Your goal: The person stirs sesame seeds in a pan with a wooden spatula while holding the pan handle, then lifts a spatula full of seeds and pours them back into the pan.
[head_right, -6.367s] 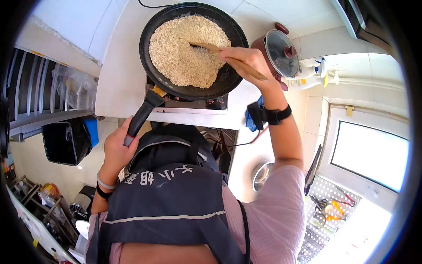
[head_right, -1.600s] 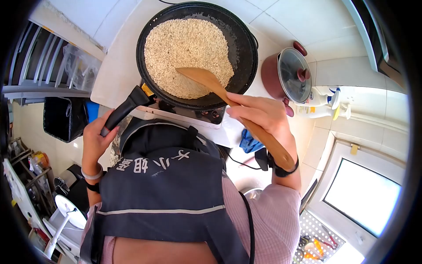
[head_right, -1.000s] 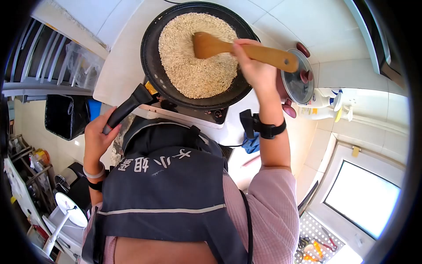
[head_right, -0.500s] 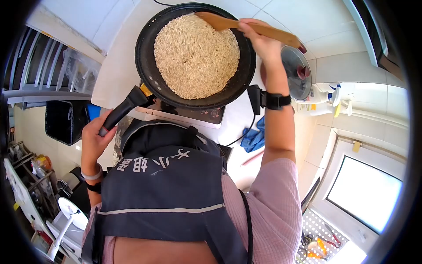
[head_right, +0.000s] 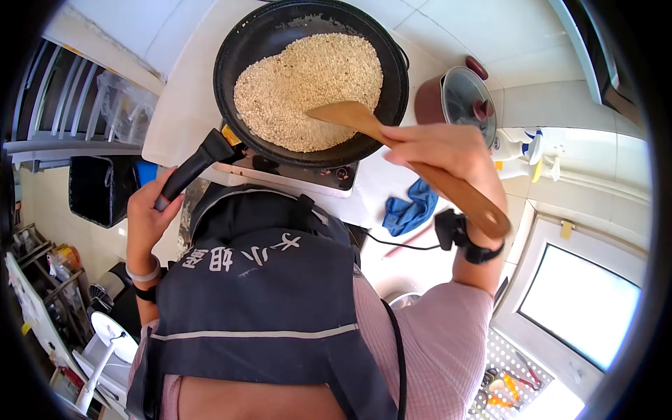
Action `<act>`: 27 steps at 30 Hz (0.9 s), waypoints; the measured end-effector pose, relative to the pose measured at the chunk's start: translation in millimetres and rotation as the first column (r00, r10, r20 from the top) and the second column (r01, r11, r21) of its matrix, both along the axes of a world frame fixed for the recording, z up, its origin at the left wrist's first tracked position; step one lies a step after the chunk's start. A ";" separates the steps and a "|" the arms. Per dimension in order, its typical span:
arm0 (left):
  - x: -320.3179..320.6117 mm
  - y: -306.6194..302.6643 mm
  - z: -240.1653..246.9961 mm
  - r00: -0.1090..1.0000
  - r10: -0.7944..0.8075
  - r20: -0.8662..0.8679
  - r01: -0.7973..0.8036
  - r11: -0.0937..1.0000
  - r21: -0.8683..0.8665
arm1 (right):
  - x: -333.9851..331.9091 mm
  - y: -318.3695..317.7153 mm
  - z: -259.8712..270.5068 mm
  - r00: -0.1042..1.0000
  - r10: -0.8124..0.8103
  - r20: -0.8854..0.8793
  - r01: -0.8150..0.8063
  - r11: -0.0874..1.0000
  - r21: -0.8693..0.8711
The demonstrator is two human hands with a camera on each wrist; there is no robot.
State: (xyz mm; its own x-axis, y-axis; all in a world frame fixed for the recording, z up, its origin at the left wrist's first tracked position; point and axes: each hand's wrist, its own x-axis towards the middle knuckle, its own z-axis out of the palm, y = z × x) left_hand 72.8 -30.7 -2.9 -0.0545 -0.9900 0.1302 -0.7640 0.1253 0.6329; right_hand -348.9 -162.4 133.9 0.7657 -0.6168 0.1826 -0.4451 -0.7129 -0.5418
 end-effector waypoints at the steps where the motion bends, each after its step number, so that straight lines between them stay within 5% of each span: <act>1: 0.9 0.1 -1.2 1.000 0.000 0.009 0.000 1.000 -0.011 | -6.4 7.6 4.4 1.000 -0.027 0.005 0.027 1.000 -0.005; 6: -0.5 0.2 -1.2 1.000 0.008 0.019 -0.008 1.000 -0.001 | -5.7 33.9 9.9 0.999 -0.026 -0.038 0.031 0.986 0.162; 10: -0.5 0.2 -1.4 1.000 0.015 0.017 -0.015 1.000 0.011 | 21.7 28.0 -22.3 0.999 -0.028 -0.015 0.030 0.991 0.134; 15: -2.2 -0.1 1.2 1.000 0.007 0.015 -0.008 1.000 0.006 | 41.3 -5.8 -62.1 0.993 0.065 -0.097 -0.088 0.965 -0.247; 19: -3.3 1.8 2.2 1.000 0.016 -0.003 -0.016 0.999 0.033 | 50.4 -46.5 -106.2 0.999 0.025 -0.029 -0.034 0.915 -0.403; 22: -2.9 1.1 2.2 1.000 0.009 0.006 -0.009 1.000 0.020 | 53.5 -65.3 -126.2 0.896 -0.216 0.387 0.332 0.906 -0.264; 23: -3.1 0.6 2.1 1.000 -0.003 0.021 0.003 1.000 -0.007 | 53.4 -60.9 -119.3 0.895 -0.213 0.391 0.332 0.905 -0.266; 25: -3.6 -1.1 4.9 1.000 -0.009 0.026 0.009 1.000 -0.024 | 43.3 -44.1 -100.2 0.766 -0.535 0.358 0.607 0.784 -0.127; 26: -3.9 -1.6 4.7 1.000 0.000 0.023 0.001 1.000 -0.019 | 33.1 -36.8 -94.0 0.766 -0.535 0.355 0.608 0.783 -0.132; 27: -4.5 -1.8 4.4 1.000 0.008 0.018 -0.008 1.000 -0.014 | 20.1 -29.4 -87.6 0.682 -0.601 0.416 0.646 0.762 0.041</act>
State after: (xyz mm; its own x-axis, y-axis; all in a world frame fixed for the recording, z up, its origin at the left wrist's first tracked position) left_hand 68.3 -32.5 1.4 -0.0492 -0.9885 0.1428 -0.7760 0.1279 0.6176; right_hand -328.9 -191.8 46.3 0.0616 -0.8862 0.4592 -0.5790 -0.4065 -0.7067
